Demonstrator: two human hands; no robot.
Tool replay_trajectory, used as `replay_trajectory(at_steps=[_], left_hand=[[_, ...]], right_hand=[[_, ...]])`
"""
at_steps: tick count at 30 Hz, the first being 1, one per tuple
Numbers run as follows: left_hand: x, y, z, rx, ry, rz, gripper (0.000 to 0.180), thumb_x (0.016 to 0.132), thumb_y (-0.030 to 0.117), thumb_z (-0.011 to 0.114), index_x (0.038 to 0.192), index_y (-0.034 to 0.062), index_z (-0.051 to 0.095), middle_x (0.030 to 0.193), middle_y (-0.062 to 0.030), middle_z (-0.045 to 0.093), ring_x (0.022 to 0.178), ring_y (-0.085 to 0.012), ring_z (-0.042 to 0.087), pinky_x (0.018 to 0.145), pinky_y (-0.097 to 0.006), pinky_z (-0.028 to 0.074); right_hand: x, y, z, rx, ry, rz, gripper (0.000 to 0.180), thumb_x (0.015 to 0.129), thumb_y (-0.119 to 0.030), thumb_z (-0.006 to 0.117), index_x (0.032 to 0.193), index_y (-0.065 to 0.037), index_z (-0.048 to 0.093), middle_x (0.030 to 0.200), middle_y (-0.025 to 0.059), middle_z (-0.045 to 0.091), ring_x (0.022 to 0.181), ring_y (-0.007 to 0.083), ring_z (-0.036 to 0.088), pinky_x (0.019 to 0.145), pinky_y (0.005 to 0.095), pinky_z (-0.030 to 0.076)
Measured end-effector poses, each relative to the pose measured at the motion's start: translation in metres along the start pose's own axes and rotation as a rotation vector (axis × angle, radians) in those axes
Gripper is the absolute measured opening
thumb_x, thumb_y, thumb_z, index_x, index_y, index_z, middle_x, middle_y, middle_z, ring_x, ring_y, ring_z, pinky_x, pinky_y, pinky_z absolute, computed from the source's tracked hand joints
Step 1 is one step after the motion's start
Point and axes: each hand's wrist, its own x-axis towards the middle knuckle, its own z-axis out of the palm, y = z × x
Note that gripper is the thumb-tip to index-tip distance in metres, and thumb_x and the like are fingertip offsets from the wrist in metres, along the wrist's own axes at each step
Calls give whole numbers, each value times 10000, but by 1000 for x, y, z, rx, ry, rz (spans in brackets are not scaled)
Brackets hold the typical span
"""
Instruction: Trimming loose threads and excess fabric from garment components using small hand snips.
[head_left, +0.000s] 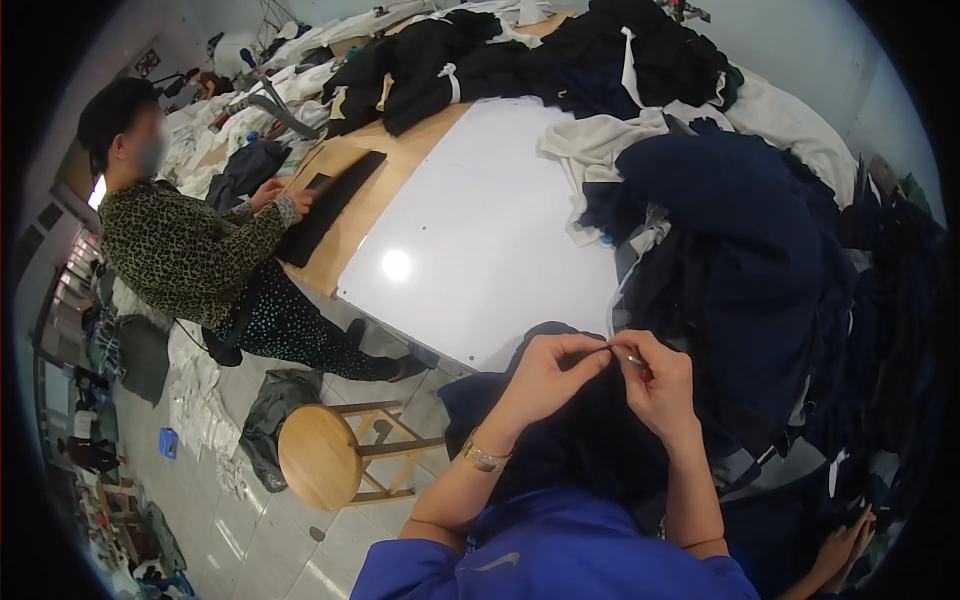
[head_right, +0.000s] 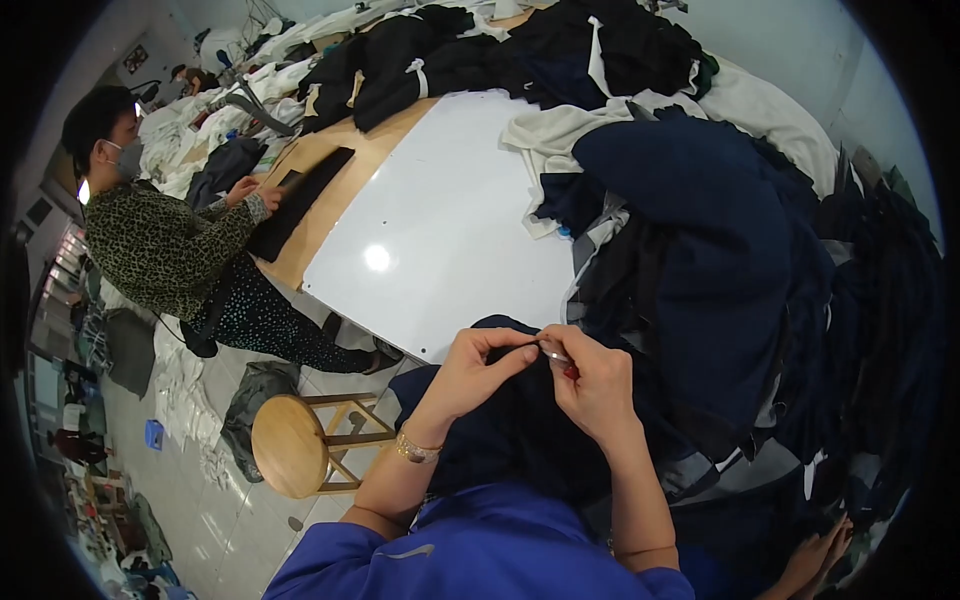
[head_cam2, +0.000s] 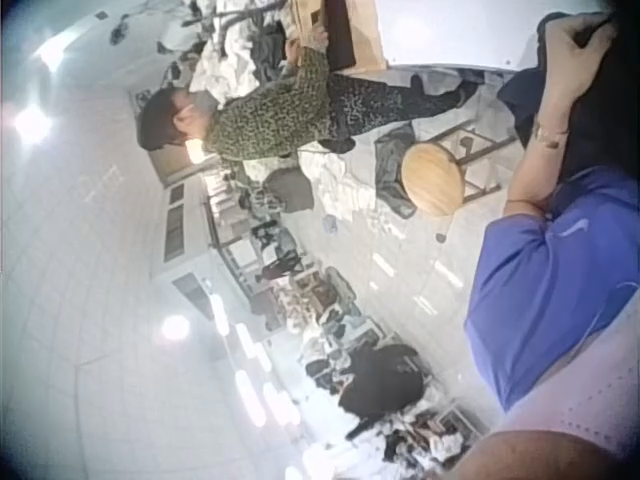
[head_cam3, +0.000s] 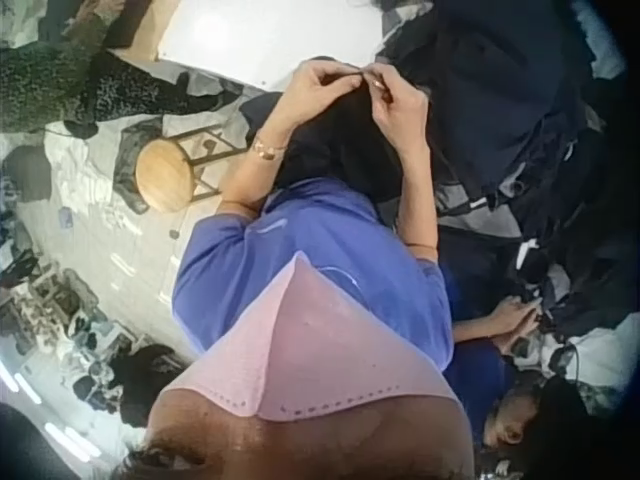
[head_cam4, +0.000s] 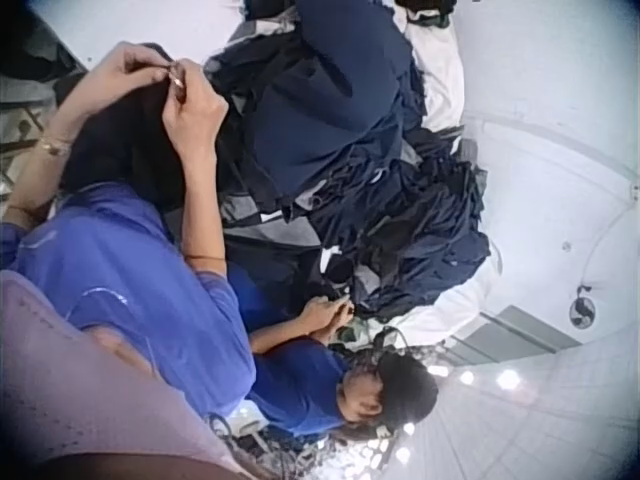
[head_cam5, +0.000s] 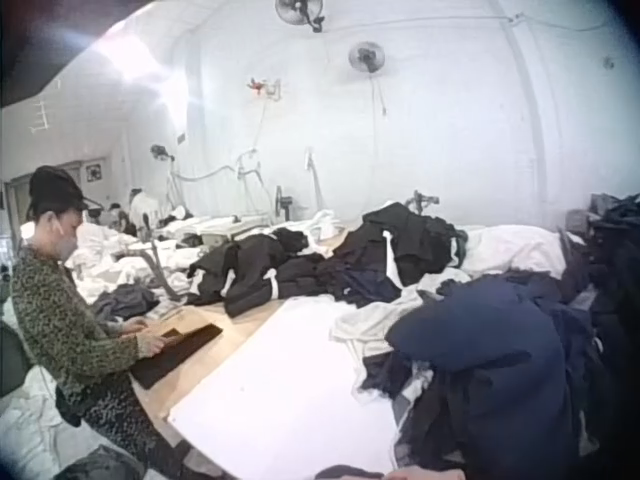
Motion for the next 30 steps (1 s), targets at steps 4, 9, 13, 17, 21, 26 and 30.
replay_trajectory(at_steps=[4, 9, 13, 17, 21, 26, 30], left_hand=[[-3, -1, 0, -7, 6, -15, 177, 853, 72, 633, 995, -27, 672, 908, -49, 681, 834, -70, 587, 770, -217, 459], [-2, 2, 2, 3, 9, -18, 222, 850, 128, 639, 985, -47, 663, 890, -86, 690, 836, -97, 611, 773, -238, 474], [1, -3, 1, -28, 36, -32, 186, 845, 76, 645, 995, -32, 669, 881, -33, 672, 810, -65, 578, 749, -202, 457], [-1, 0, -4, -65, 113, -68, 172, 853, 67, 638, 998, -18, 674, 881, -19, 665, 792, -55, 573, 722, -191, 455], [0, 3, -8, -144, 122, -71, 174, 860, 69, 627, 991, -39, 666, 889, -45, 671, 810, -72, 582, 727, -201, 458], [0, 0, -4, -159, 95, -47, 170, 854, 53, 631, 992, -40, 666, 886, -45, 669, 804, -69, 579, 726, -198, 456], [-2, 3, -2, -104, 101, -64, 169, 851, 50, 633, 990, -39, 668, 880, -47, 672, 802, -70, 580, 732, -199, 457]], right_hand=[[0, 0, 2, 32, -15, 50, 156, 776, 29, 606, 919, -30, 587, 714, 111, 625, 562, 229, 615, 501, 275, 443], [-2, 6, 4, 16, 123, 83, 98, 823, 20, 587, 915, -4, 564, 700, 131, 606, 571, 223, 611, 513, 275, 438], [0, 7, 2, 116, 174, 183, 49, 879, -19, 553, 917, -3, 579, 696, 67, 583, 535, 107, 498, 498, 230, 384], [2, 8, 7, 238, 217, 210, 78, 890, -39, 544, 932, -10, 602, 780, 64, 603, 568, 72, 473, 504, 222, 374], [8, 2, 4, 191, 110, 124, 113, 829, 20, 575, 926, -20, 617, 820, 84, 565, 619, 164, 550, 540, 245, 420], [7, 1, 6, 188, 58, 73, 133, 809, -7, 622, 940, -6, 608, 864, 85, 570, 697, 203, 623, 583, 287, 485], [6, 6, 8, 98, 82, 84, 126, 807, -4, 619, 929, -5, 588, 843, 97, 567, 660, 236, 609, 565, 299, 472]])
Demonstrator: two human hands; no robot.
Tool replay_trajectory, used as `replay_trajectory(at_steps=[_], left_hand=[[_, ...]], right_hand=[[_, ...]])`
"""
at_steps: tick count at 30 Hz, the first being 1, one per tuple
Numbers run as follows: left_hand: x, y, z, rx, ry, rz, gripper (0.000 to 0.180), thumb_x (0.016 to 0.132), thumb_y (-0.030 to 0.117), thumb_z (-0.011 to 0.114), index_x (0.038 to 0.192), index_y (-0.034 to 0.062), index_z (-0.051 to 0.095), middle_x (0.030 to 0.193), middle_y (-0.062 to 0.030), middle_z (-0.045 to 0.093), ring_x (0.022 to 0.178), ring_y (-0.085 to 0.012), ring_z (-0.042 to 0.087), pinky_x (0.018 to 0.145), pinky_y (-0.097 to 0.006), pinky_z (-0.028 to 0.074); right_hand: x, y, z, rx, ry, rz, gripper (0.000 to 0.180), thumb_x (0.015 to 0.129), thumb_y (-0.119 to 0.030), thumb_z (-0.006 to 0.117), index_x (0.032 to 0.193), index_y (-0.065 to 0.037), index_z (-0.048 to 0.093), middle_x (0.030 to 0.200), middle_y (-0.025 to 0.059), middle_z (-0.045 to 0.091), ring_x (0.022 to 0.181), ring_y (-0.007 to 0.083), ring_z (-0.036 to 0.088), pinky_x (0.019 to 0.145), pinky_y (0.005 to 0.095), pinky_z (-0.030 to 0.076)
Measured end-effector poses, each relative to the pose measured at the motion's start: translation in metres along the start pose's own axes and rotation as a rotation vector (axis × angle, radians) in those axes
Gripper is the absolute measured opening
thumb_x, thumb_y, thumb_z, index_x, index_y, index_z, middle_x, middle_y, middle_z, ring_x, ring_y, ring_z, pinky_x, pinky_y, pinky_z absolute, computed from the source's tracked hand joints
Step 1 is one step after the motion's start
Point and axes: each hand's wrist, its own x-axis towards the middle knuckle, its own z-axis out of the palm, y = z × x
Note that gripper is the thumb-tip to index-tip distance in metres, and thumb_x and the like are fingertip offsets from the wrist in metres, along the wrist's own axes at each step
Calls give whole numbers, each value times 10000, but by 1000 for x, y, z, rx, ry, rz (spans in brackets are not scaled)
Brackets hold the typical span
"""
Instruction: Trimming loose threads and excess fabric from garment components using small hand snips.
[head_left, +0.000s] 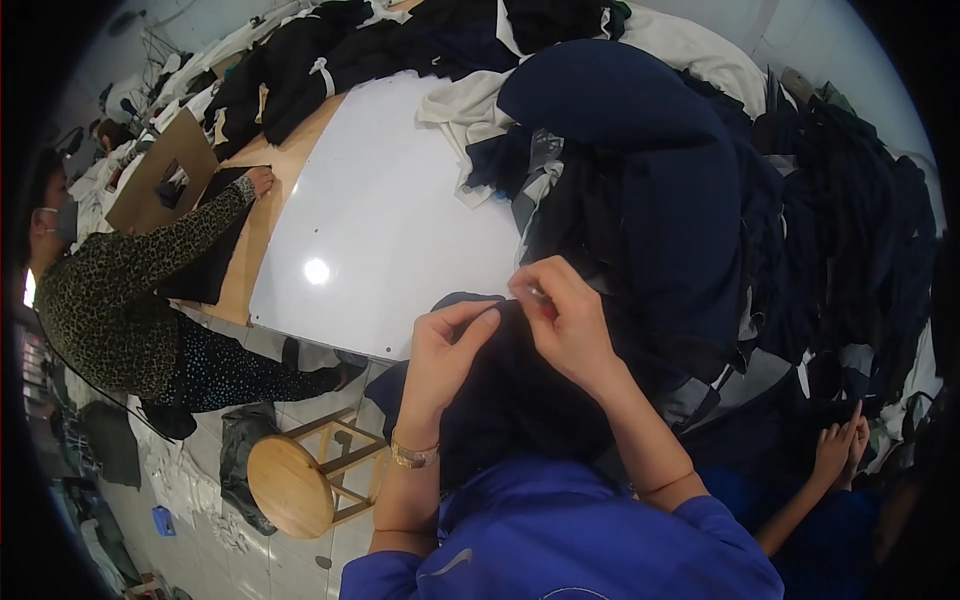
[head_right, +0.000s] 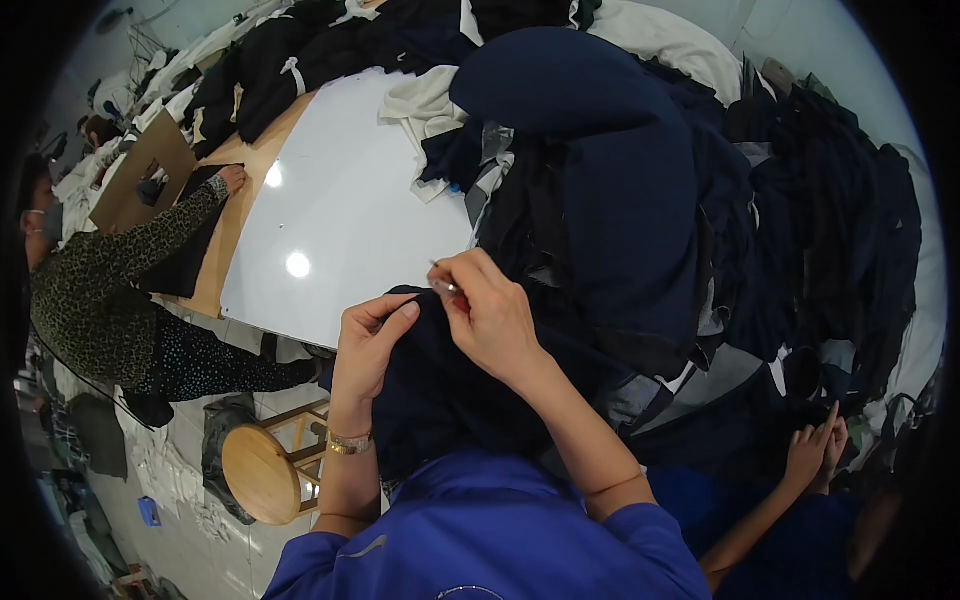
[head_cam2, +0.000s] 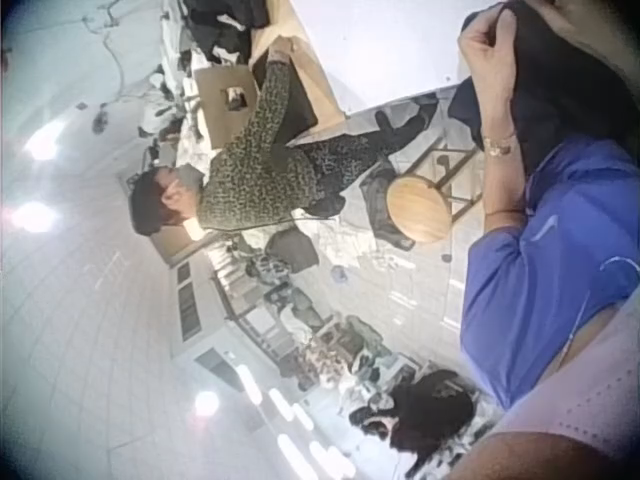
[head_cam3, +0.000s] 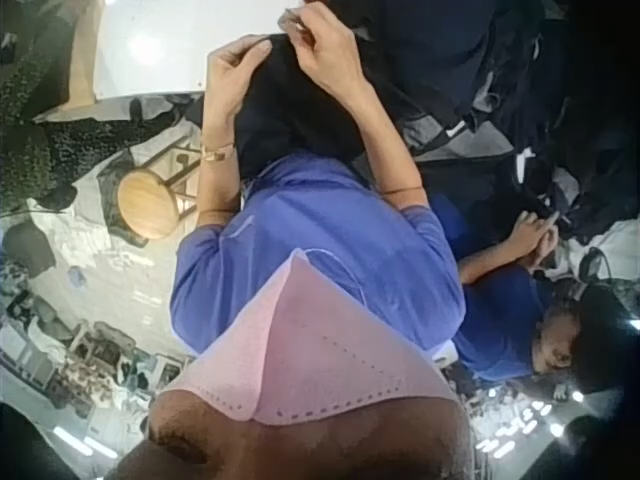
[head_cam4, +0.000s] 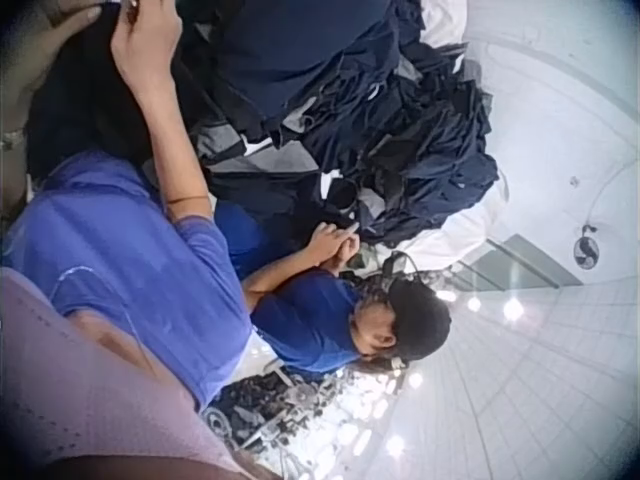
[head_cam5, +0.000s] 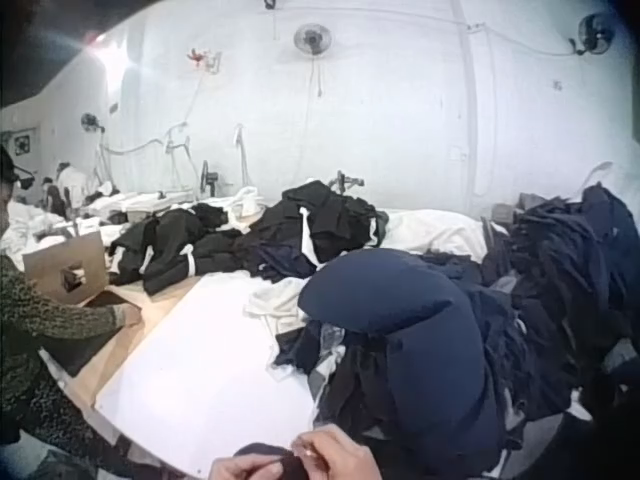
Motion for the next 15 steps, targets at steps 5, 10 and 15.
replay_trajectory(at_steps=[5, 10, 15], left_hand=[[-1, -1, -1, -14, 26, 1, 160, 857, 40, 625, 996, -20, 677, 868, -29, 673, 778, -46, 571, 728, -176, 443], [0, -2, -1, -26, 13, 17, 159, 858, 43, 625, 994, -21, 677, 867, -26, 673, 777, -46, 573, 723, -182, 448], [-4, -4, 1, 88, 43, 59, 149, 853, 38, 625, 976, -27, 678, 866, -32, 671, 787, -59, 577, 732, -194, 451]], right_hand=[[-1, -2, -2, 25, 51, 44, 109, 813, 16, 601, 918, 6, 574, 825, 111, 559, 642, 248, 602, 556, 306, 465], [-9, -3, 2, -17, 21, -78, 171, 747, 34, 631, 904, -10, 578, 830, 90, 555, 619, 230, 597, 532, 298, 473], [-13, -5, 3, -114, 2, -96, 236, 672, 30, 658, 885, -28, 574, 803, 66, 540, 568, 218, 579, 482, 301, 464]])
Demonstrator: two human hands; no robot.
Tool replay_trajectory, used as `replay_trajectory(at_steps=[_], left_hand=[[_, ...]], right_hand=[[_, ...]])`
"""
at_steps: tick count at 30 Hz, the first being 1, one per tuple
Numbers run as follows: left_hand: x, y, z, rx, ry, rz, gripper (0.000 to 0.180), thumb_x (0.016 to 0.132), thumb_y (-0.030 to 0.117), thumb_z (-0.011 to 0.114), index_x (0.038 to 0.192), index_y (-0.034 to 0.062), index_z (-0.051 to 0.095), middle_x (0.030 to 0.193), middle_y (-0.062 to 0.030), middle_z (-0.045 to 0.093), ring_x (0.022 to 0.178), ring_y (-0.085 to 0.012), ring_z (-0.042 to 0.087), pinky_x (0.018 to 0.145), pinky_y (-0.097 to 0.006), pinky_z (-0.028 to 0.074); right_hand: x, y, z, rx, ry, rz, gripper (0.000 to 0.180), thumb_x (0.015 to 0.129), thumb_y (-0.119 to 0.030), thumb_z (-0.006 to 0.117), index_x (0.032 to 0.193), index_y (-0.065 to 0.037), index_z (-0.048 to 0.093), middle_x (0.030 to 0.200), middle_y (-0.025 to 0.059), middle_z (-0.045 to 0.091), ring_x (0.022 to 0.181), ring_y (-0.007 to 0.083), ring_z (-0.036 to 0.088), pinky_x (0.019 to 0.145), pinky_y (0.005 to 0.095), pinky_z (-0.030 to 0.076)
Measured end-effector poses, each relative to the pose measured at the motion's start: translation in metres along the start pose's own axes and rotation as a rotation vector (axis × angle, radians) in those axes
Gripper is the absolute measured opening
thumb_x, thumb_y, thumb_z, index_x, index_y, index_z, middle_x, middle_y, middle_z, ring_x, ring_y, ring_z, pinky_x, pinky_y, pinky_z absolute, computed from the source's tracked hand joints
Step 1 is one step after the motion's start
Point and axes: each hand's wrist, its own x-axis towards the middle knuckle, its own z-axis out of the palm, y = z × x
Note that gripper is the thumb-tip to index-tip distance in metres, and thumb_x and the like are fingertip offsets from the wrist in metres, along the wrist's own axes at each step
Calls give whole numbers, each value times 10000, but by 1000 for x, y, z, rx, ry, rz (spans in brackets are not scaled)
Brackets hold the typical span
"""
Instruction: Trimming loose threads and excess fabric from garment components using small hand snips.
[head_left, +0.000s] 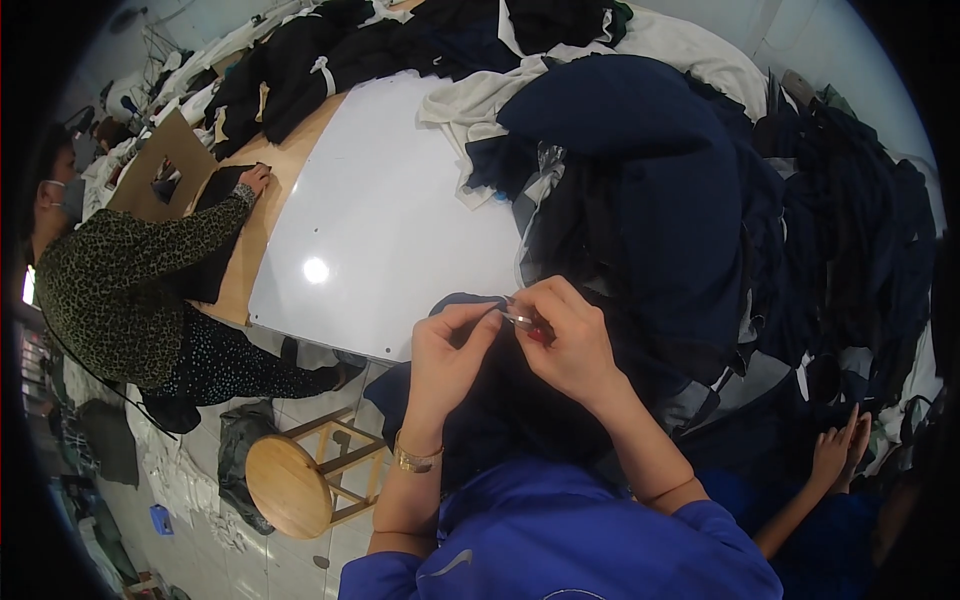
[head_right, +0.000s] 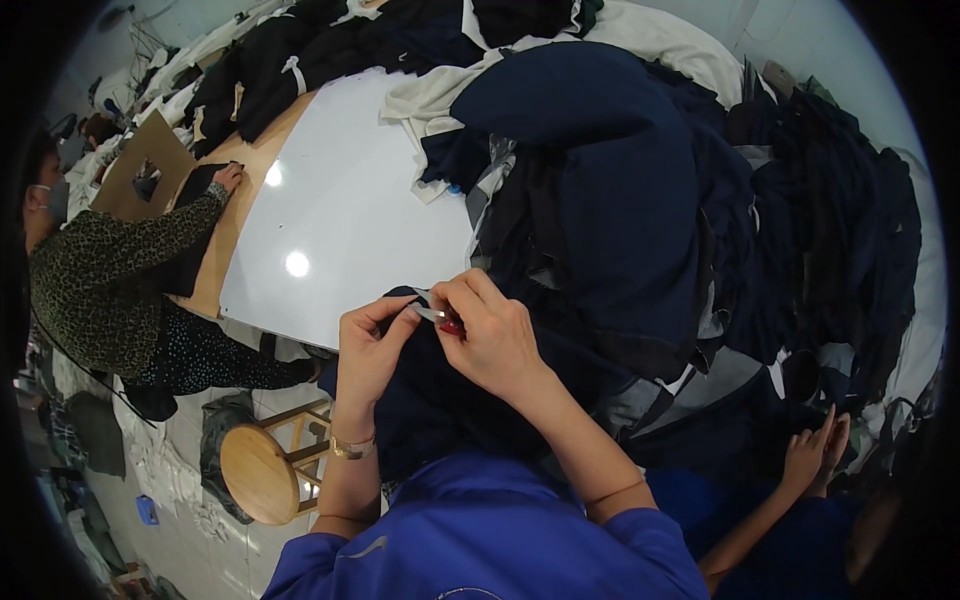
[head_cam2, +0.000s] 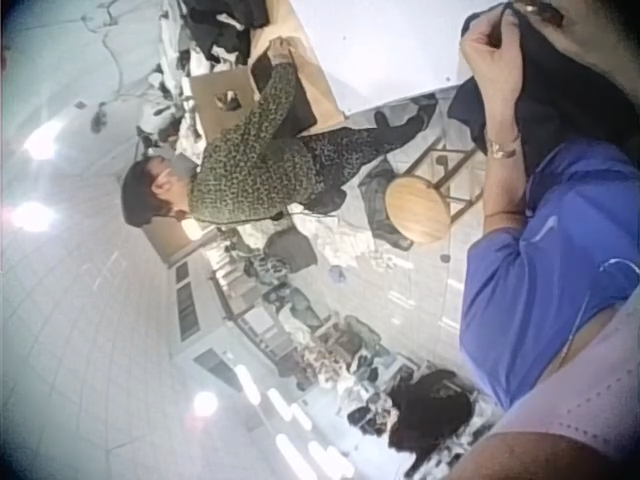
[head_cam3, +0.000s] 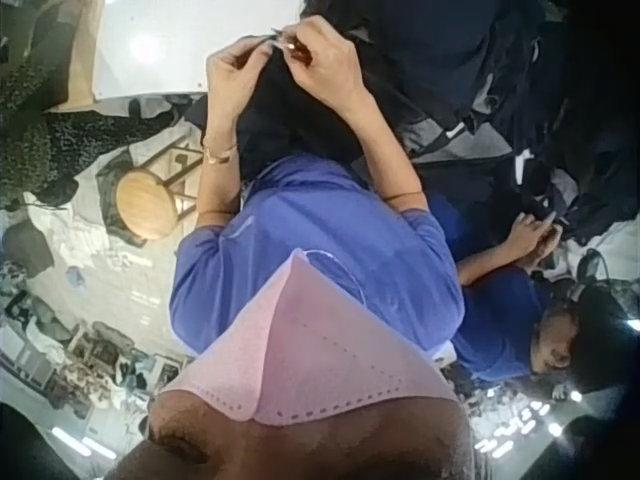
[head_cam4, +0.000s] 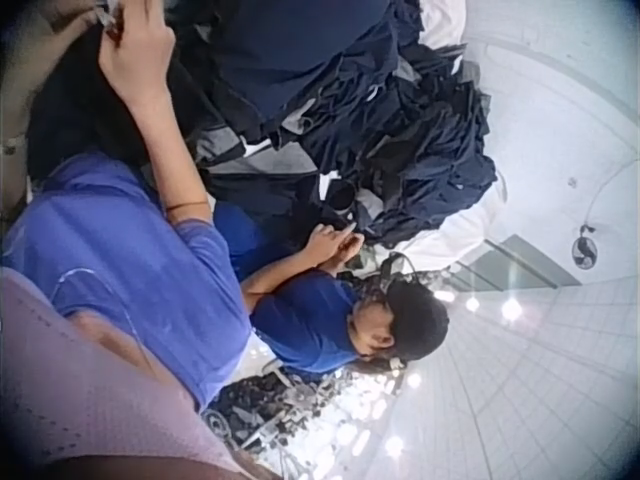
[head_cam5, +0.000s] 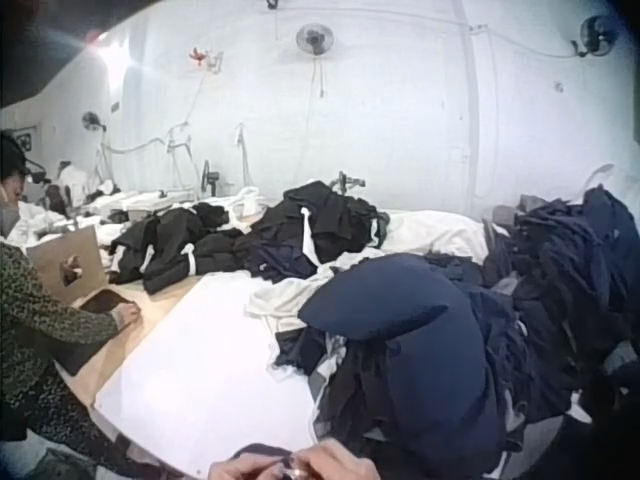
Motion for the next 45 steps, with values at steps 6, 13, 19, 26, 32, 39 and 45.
replay_trajectory(at_steps=[6, 13, 19, 26, 32, 39, 45], left_hand=[[-4, 5, 8, 437, 132, 232, 153, 790, 49, 650, 931, 0, 683, 867, -121, 673, 812, -200, 625, 748, -281, 478], [-2, 8, 7, 225, 61, 111, 132, 813, 45, 645, 913, -30, 685, 857, -94, 678, 812, -132, 607, 749, -247, 463], [-5, 3, 1, 98, 79, 5, 151, 813, 75, 668, 912, -38, 683, 849, -112, 686, 809, -143, 621, 738, -251, 470], [0, 3, 2, 132, 45, 60, 143, 811, 71, 664, 916, -25, 684, 867, -116, 681, 823, -159, 620, 745, -264, 473], [-3, 4, 1, 303, 107, 171, 130, 788, 41, 648, 903, -4, 687, 886, -120, 672, 857, -198, 625, 774, -285, 479], [-4, 8, 11, 400, 78, 139, 145, 768, 86, 643, 893, 24, 682, 872, -119, 671, 831, -238, 630, 728, -314, 500], [-6, 1, 9, 384, 75, 212, 160, 772, 100, 647, 899, 10, 687, 877, -112, 677, 830, -228, 618, 726, -304, 489]], right_hand=[[-2, -1, 4, -178, 7, -69, 227, 670, 6, 671, 871, -39, 574, 796, 57, 535, 534, 230, 564, 457, 313, 455], [1, 4, 6, 135, 114, 119, 148, 691, 32, 649, 814, 5, 572, 728, 89, 528, 580, 167, 554, 522, 262, 452], [-1, 10, 2, 277, 178, 281, 91, 732, 7, 653, 782, 13, 578, 709, 58, 549, 554, 86, 494, 497, 218, 373], [4, -4, -3, 168, 70, 111, 131, 711, 28, 657, 827, 7, 599, 741, 64, 556, 577, 134, 552, 512, 234, 428], [3, 0, 8, -7, 29, -16, 243, 661, 7, 689, 885, -35, 605, 810, 70, 582, 629, 217, 620, 516, 294, 501], [-3, -6, 1, -268, 38, -92, 253, 657, -14, 710, 863, -70, 574, 832, 76, 566, 603, 252, 603, 482, 335, 478], [-1, -5, 4, -187, -4, -92, 231, 678, 28, 696, 850, -18, 549, 806, 112, 545, 606, 277, 594, 502, 335, 481]])
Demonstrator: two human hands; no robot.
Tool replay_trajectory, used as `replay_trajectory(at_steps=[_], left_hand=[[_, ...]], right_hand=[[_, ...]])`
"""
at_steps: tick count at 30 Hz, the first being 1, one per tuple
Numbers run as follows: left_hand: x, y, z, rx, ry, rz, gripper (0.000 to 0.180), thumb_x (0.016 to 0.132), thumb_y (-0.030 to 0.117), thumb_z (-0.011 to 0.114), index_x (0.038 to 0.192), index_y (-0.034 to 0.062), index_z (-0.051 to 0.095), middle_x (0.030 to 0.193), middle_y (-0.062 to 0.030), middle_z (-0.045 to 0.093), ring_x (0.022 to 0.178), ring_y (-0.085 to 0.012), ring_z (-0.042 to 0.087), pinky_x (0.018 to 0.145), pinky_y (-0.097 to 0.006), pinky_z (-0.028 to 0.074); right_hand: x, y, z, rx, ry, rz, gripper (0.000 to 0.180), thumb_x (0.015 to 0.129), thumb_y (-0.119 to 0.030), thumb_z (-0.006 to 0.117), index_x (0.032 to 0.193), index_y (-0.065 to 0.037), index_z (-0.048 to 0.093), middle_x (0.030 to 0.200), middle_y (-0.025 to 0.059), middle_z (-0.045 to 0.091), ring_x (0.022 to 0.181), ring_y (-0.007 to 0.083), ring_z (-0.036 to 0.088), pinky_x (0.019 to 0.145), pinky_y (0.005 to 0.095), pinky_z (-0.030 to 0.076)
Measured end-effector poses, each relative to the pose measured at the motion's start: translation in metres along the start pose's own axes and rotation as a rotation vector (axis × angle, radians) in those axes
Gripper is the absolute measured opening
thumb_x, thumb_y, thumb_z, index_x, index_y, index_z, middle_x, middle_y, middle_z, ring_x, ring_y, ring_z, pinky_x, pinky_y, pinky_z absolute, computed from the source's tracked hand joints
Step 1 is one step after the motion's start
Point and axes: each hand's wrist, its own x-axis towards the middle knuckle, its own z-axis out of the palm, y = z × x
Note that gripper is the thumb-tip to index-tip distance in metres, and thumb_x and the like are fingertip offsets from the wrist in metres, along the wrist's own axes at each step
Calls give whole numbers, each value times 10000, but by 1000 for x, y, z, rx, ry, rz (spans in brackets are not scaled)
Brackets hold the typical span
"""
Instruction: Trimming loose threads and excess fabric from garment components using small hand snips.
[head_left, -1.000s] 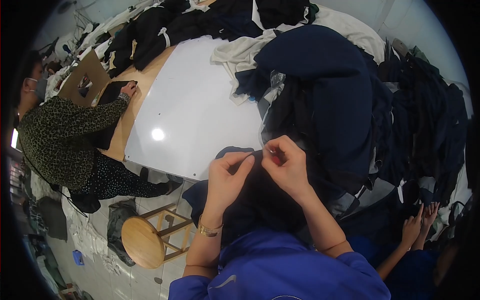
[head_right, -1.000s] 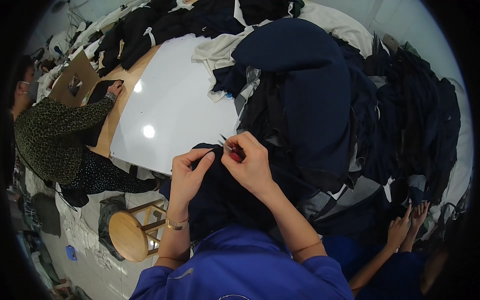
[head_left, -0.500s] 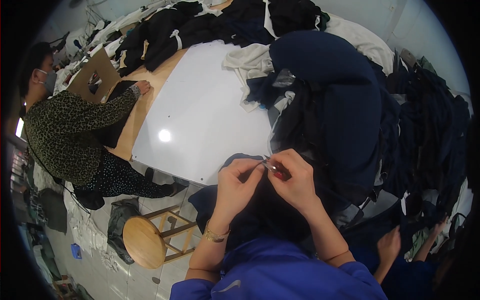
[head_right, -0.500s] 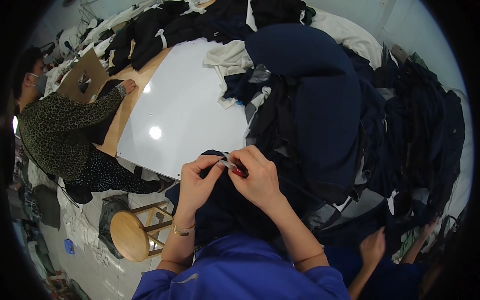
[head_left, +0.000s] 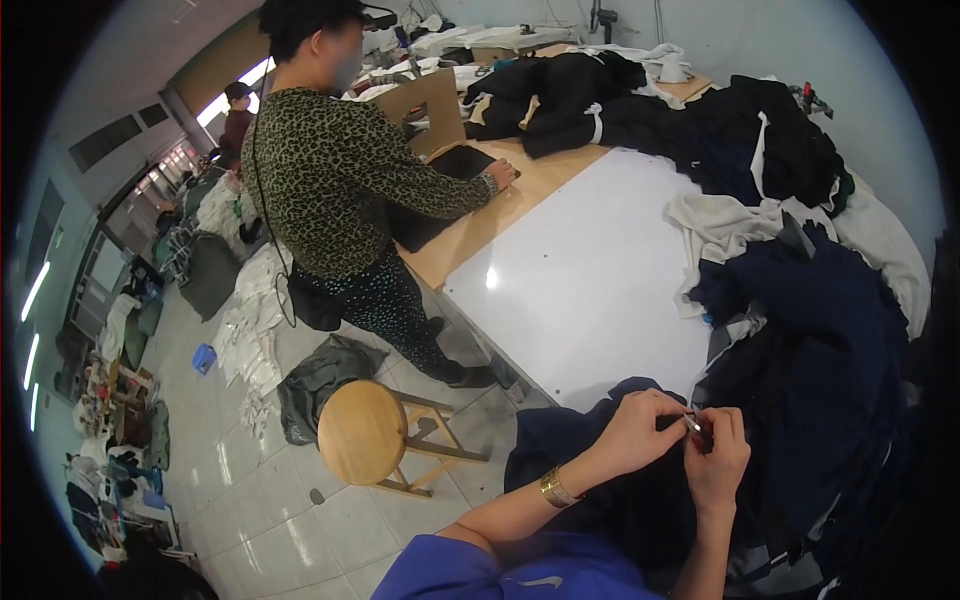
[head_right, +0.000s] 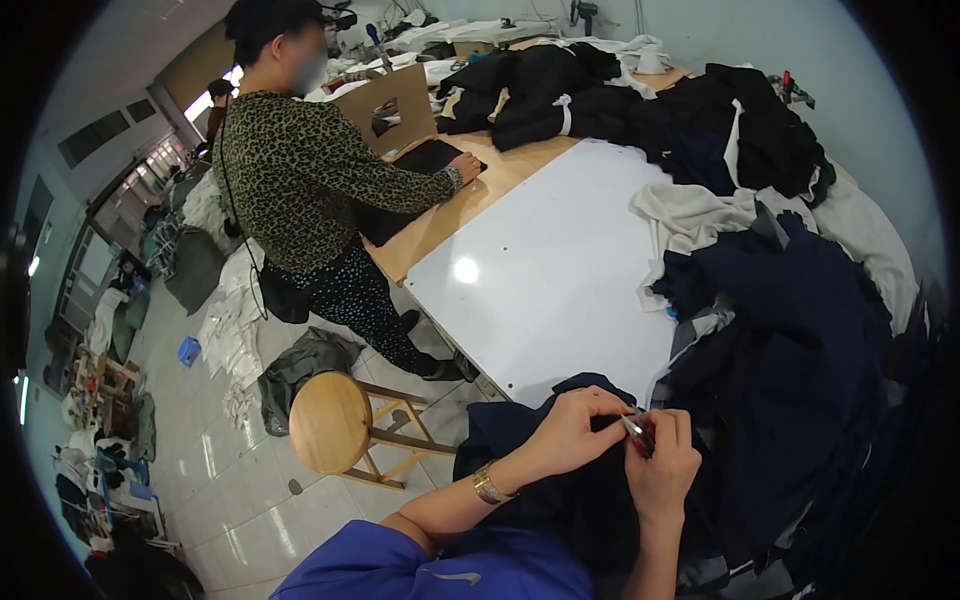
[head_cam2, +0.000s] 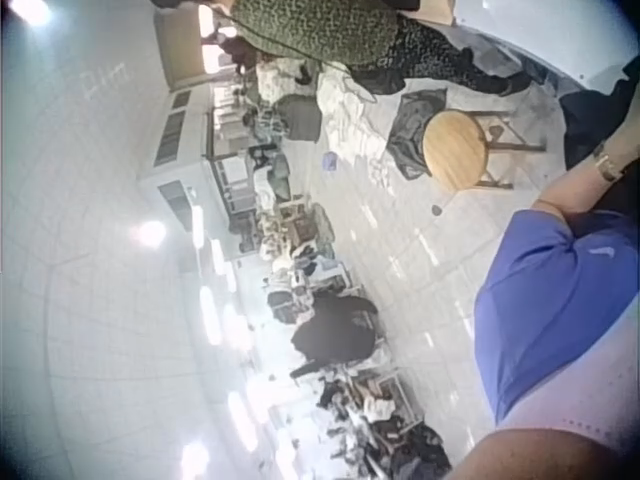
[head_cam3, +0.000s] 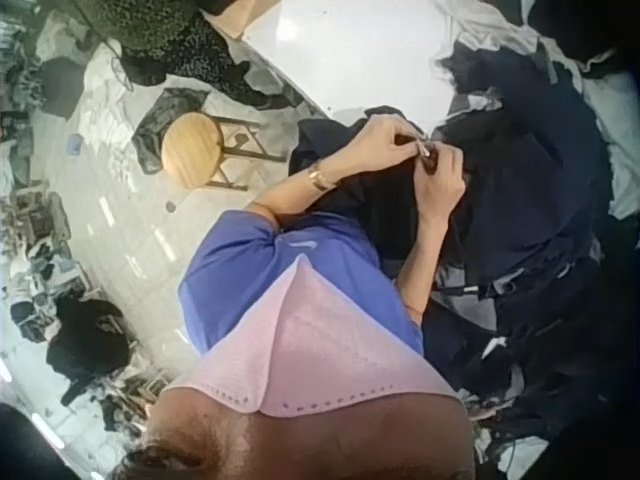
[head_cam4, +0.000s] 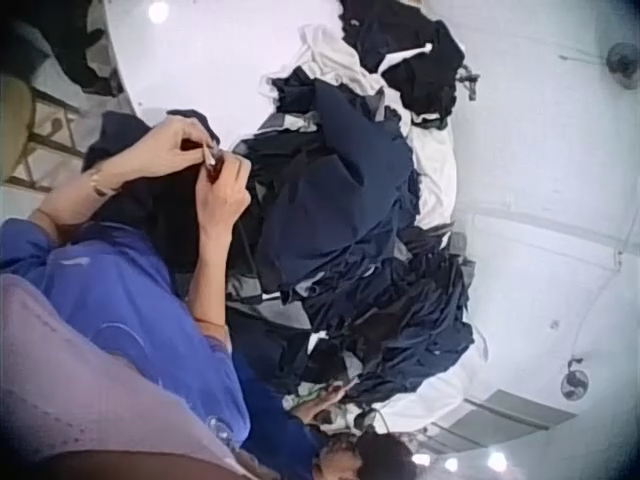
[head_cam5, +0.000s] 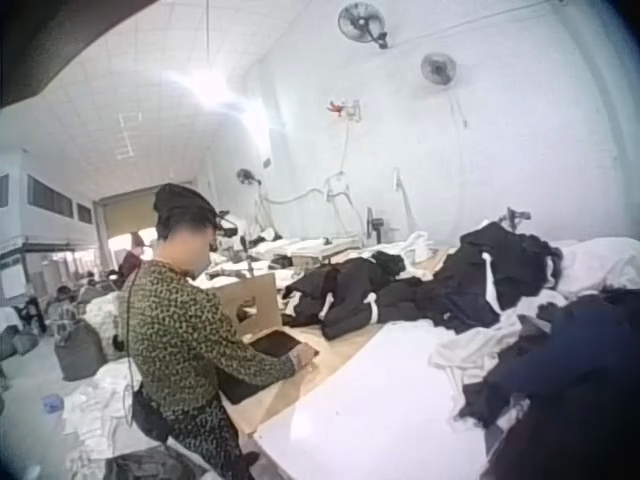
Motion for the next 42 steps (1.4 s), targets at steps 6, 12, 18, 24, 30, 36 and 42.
replay_trajectory(at_steps=[6, 12, 18, 24, 30, 36, 42], left_hand=[[8, -6, -2, -14, -51, -84, 175, 773, 99, 646, 917, 8, 687, 873, -115, 677, 822, -226, 620, 727, -300, 490], [8, -1, -3, -45, -50, -114, 179, 787, 110, 652, 924, 0, 684, 863, -123, 679, 803, -212, 627, 711, -283, 491], [1, 6, -3, -152, -55, -132, 180, 800, 125, 660, 924, -3, 687, 834, -129, 675, 753, -188, 632, 688, -272, 487], [9, -4, -10, -254, -103, -197, 155, 843, 126, 646, 909, -12, 676, 831, -18, 663, 781, -63, 574, 728, -235, 481], [7, 6, -26, -450, -47, -223, 167, 871, 69, 619, 985, -44, 664, 868, -23, 657, 778, -54, 562, 718, -188, 443], [2, 13, -19, -488, -82, -235, 167, 877, 67, 611, 999, -37, 658, 872, -31, 658, 782, -47, 562, 714, -172, 437], [-1, 6, -4, -474, -15, -234, 206, 874, 62, 607, 1047, -43, 645, 875, -36, 653, 797, -63, 561, 734, -190, 437]], right_hand=[[7, 6, 4, 112, -21, 87, 208, 658, 81, 653, 820, 11, 543, 785, 123, 528, 611, 270, 568, 521, 326, 462], [8, 7, 2, 142, -15, 92, 202, 649, 88, 639, 808, 17, 538, 778, 116, 521, 589, 242, 550, 507, 303, 443], [3, 0, -7, 154, -4, 130, 188, 654, 86, 629, 802, 14, 537, 765, 108, 517, 590, 221, 535, 520, 291, 433], [8, 17, 6, 341, 41, 258, 133, 686, 68, 600, 787, -2, 549, 677, 52, 478, 564, 109, 463, 505, 231, 375], [17, 6, -8, 726, -20, 559, 122, 892, -75, 561, 908, 21, 635, 654, -38, 517, 594, 18, 428, 537, 178, 354], [6, -3, -11, 675, 95, 489, 127, 872, -104, 600, 872, 20, 628, 623, -43, 520, 576, 9, 431, 524, 176, 355], [-6, -18, -13, 541, 56, 476, 114, 811, -74, 635, 839, 36, 631, 662, 71, 615, 573, 79, 538, 539, 223, 424]])
